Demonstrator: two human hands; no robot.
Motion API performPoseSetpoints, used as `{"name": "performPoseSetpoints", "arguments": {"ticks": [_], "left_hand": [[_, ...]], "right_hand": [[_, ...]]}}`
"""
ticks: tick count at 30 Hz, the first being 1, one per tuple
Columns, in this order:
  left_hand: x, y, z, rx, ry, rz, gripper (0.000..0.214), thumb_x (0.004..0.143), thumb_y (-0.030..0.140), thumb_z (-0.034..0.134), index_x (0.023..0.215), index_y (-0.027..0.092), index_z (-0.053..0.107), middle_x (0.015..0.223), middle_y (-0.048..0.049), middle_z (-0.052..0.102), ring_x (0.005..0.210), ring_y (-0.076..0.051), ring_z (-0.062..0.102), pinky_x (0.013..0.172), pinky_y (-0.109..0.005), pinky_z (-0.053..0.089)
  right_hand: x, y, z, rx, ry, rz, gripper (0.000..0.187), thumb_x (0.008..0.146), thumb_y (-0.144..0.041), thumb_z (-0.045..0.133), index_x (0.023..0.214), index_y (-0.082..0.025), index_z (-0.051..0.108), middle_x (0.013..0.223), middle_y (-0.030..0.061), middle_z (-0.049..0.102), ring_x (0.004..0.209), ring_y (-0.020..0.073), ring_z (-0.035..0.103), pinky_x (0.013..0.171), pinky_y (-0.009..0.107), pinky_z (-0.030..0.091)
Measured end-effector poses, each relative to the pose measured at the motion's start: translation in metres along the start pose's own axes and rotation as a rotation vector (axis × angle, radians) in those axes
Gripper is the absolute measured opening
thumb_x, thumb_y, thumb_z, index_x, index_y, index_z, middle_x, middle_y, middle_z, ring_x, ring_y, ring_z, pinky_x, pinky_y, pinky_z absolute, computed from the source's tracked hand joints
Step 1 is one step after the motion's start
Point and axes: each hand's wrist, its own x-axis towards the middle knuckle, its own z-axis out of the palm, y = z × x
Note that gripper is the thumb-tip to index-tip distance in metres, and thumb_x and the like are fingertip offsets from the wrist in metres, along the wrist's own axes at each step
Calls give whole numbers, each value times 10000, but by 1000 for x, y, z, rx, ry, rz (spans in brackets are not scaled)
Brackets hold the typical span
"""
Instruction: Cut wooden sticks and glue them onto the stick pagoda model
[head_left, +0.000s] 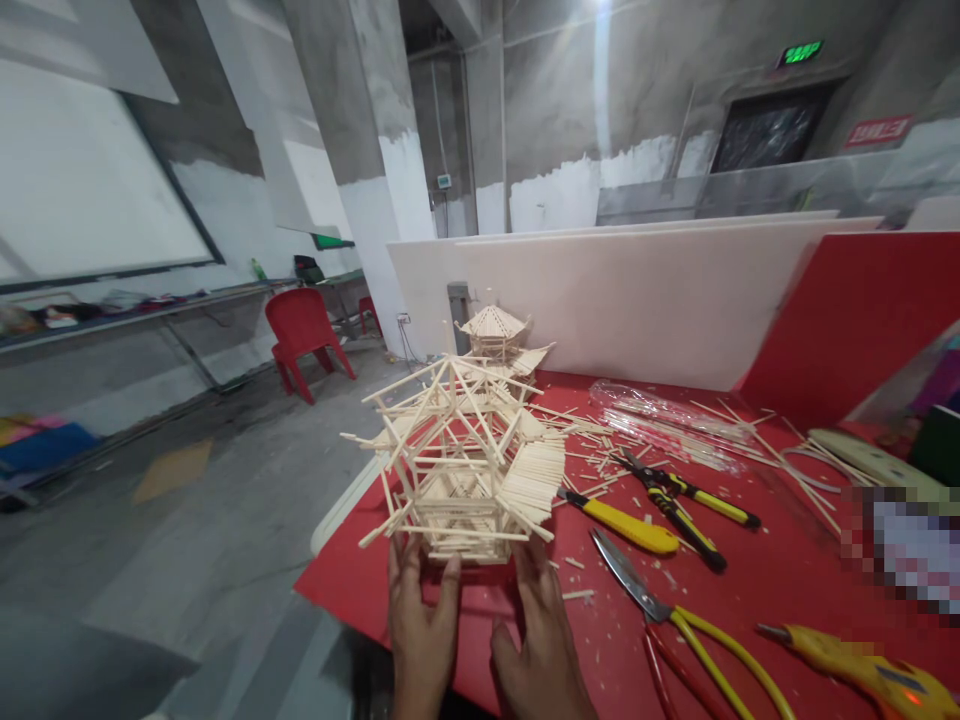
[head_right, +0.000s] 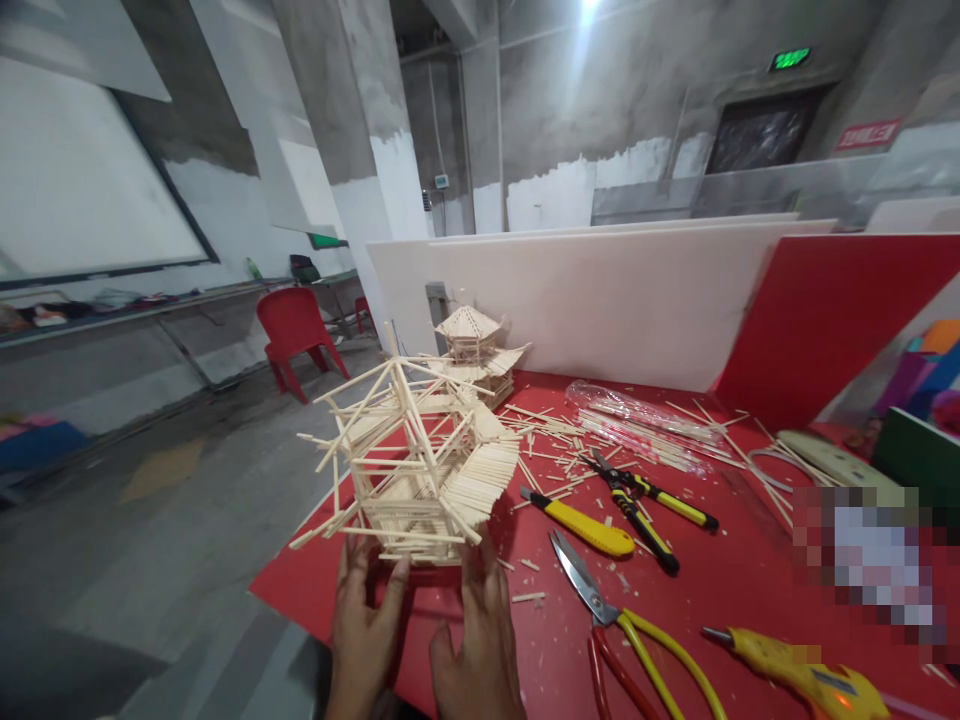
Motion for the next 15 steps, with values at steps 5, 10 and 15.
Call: {"name": "performPoseSetpoints", "arguments": {"ticks": [5, 10, 15], "left_hand": [[-1, -1, 0, 3, -7, 11, 559, 873, 479, 550, 1281, 98, 573, 1529, -233, 399, 1448, -320, 322, 1151, -477, 332], [-1, 0, -1, 15, -2, 27, 533, 895, 462, 536, 1288, 104, 571, 1522, -228, 414, 1452, -309, 317, 1146, -481, 340], [-1, 0, -1, 12, -5, 30, 515, 893, 457, 541, 1259, 100, 601, 1511, -224, 429, 1455, -309, 310, 1137, -453, 361]], "right_hand": [[0, -2, -1, 2, 5, 25, 916, 755, -66, 485, 1567, -307, 135, 1630, 32, 163, 1488, 286, 202, 1140, 515, 368], [1, -2, -4, 4, -31, -5, 908, 750, -72, 507, 1563, -297, 171, 1627, 44, 173, 1484, 297, 209, 1125, 495, 394], [2, -1, -5, -11, -35, -3, 929, 750, -57, 499, 1569, -298, 133, 1627, 42, 176, 1498, 306, 141, 1144, 517, 361]]}}
